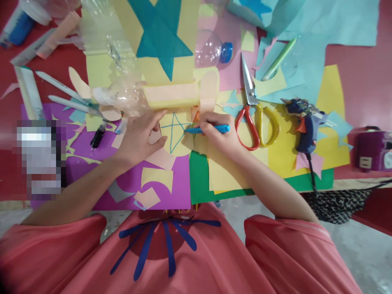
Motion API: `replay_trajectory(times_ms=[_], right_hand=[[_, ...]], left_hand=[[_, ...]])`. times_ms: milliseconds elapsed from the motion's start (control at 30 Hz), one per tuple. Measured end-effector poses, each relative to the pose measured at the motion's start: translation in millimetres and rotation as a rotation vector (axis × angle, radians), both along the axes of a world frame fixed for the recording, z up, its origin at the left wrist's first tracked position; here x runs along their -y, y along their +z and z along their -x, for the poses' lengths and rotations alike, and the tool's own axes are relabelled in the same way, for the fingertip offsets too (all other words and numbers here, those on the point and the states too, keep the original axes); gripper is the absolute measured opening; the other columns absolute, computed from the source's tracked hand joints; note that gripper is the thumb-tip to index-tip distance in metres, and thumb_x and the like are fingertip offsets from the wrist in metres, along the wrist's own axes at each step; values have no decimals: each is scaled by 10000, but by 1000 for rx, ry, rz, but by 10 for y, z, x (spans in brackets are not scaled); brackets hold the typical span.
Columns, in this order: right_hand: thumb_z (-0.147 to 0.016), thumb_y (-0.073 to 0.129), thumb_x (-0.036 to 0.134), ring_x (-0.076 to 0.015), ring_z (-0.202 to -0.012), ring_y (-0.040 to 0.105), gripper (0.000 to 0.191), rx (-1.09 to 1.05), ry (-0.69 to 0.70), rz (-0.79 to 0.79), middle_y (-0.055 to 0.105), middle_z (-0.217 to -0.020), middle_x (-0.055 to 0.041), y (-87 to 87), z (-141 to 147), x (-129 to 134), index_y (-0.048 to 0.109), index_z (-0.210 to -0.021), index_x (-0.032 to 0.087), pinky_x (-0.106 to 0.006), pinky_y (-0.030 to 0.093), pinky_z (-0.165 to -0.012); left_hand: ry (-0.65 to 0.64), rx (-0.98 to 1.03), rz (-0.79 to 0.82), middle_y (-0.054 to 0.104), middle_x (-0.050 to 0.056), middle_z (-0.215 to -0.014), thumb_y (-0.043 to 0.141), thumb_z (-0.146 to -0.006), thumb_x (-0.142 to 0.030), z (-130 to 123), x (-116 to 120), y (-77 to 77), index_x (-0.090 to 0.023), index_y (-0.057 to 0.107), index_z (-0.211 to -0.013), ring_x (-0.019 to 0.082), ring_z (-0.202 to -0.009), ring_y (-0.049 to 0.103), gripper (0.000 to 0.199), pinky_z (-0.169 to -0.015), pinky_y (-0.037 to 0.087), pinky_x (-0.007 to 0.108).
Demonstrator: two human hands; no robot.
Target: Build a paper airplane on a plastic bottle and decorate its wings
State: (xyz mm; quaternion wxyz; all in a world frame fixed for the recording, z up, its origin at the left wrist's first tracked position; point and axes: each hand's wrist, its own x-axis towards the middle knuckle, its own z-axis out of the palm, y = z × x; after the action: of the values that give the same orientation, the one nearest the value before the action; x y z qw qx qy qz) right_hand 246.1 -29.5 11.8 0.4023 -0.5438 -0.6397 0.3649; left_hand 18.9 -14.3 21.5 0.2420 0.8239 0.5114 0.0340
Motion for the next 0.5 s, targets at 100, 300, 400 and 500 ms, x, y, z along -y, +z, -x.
replay_trajectory(times_ms=[100,300,400,500], right_hand=[[-731,480,175,-136,-534,517,224,2,-6,14,540,-531,1,52,5,-7,551,-523,219,-297,444,-523],[-695,464,170,-127,-508,513,226,8,50,32,569,-524,2,108,-20,-11,525,-482,213,-293,426,-504],[-704,467,177,-125,-472,485,240,-3,66,29,561,-501,3,100,-21,-1,571,-490,214,-292,396,-471],[-687,477,184,-126,-444,478,242,-48,60,26,553,-471,4,97,-12,5,581,-471,219,-285,375,-439]], left_hand=[[6,-11,10,625,73,-1112,510,-899,-234,-11,-2,19,-234,395,-1460,241,-1052,597,573,-1000,378,419],[15,2,23,623,74,-1082,512,-886,-243,-9,-9,19,-221,408,-1456,240,-1029,589,579,-1006,373,436],[21,23,25,624,71,-1076,508,-877,-237,-7,-8,18,-228,432,-1438,237,-1007,589,566,-993,380,445],[27,37,26,625,69,-1058,507,-870,-236,-4,-6,20,-224,455,-1418,232,-990,591,550,-988,385,438]])
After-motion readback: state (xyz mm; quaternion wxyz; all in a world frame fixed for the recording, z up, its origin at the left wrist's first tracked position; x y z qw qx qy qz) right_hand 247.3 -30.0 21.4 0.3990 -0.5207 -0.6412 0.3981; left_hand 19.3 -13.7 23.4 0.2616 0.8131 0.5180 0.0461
